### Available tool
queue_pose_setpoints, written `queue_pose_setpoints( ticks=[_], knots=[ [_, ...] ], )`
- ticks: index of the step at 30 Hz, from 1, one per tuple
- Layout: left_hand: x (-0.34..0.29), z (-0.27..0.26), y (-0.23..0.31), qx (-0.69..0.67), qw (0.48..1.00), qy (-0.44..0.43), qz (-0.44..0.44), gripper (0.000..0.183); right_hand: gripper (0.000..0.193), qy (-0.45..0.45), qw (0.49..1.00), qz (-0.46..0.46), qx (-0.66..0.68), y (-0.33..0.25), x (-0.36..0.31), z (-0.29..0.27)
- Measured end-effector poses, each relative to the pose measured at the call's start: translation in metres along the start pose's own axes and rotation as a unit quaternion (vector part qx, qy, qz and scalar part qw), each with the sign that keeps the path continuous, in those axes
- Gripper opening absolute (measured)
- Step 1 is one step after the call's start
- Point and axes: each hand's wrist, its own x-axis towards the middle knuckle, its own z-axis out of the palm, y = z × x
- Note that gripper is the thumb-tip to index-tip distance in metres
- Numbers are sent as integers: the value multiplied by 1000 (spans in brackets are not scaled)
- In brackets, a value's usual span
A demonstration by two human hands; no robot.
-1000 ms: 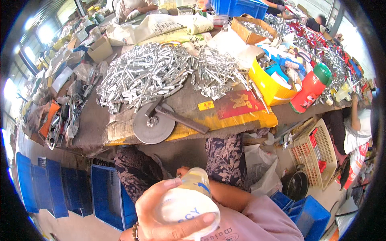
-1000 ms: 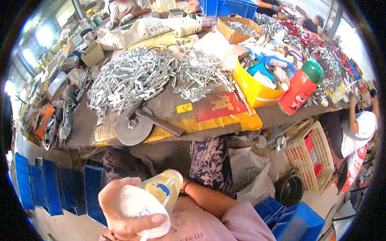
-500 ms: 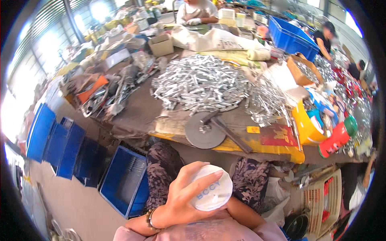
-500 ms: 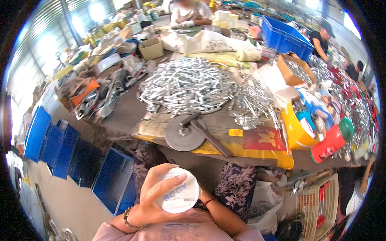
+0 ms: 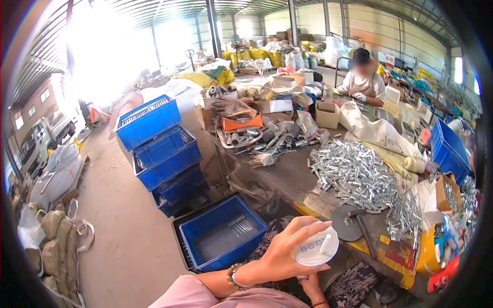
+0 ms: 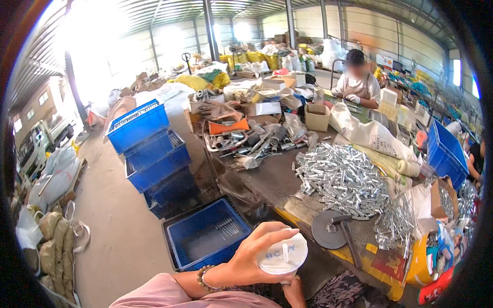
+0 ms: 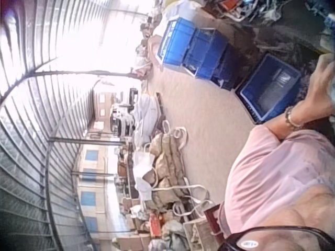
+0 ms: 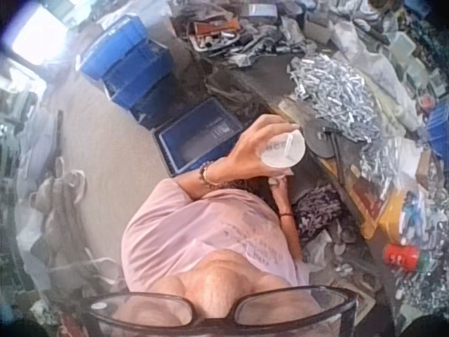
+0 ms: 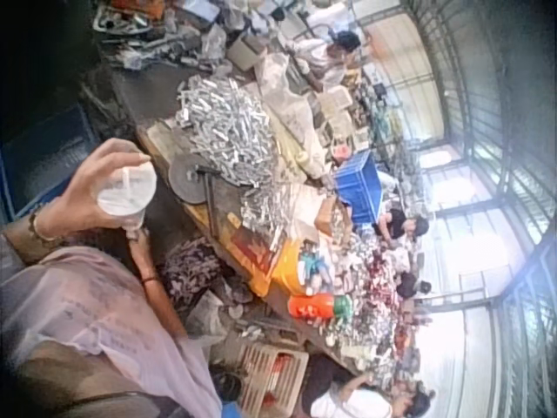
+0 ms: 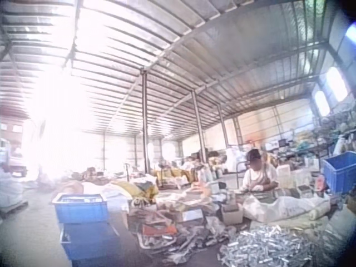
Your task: The person sets down a drink cup, then assembles metal parts by inserting metal pins into metal pieces over an anvil plate and placing them into a blue container.
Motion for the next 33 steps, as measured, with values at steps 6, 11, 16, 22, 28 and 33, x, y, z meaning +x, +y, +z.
queue_pose_setpoints(
  ticks=[6, 11, 16, 22, 28, 33],
  knots=[
    [35, -7, 2, -2, 999, 21, 46, 89, 26, -123, 938, 313, 85, -21, 12, -33],
    [84, -13, 12, 59, 994, -3, 89, 87, 15, -136, 979, -90, -121, -85, 25, -45],
    [143, 33, 24, -158, 985, -17, -68, 102, 16, -189, 965, -83, -163, -73, 57, -67],
    [220, 119, 42, -210, 968, -121, -69, 100, 11, -259, 924, 81, -271, 23, 59, -55],
    [303, 220, 27, -224, 962, -154, -6, 95, 12, -106, 985, -40, -133, 17, 59, -29],
    [381, 305, -9, -253, 956, -150, 11, 97, 16, -123, 985, 53, -109, -51, 78, -96]
  ],
)
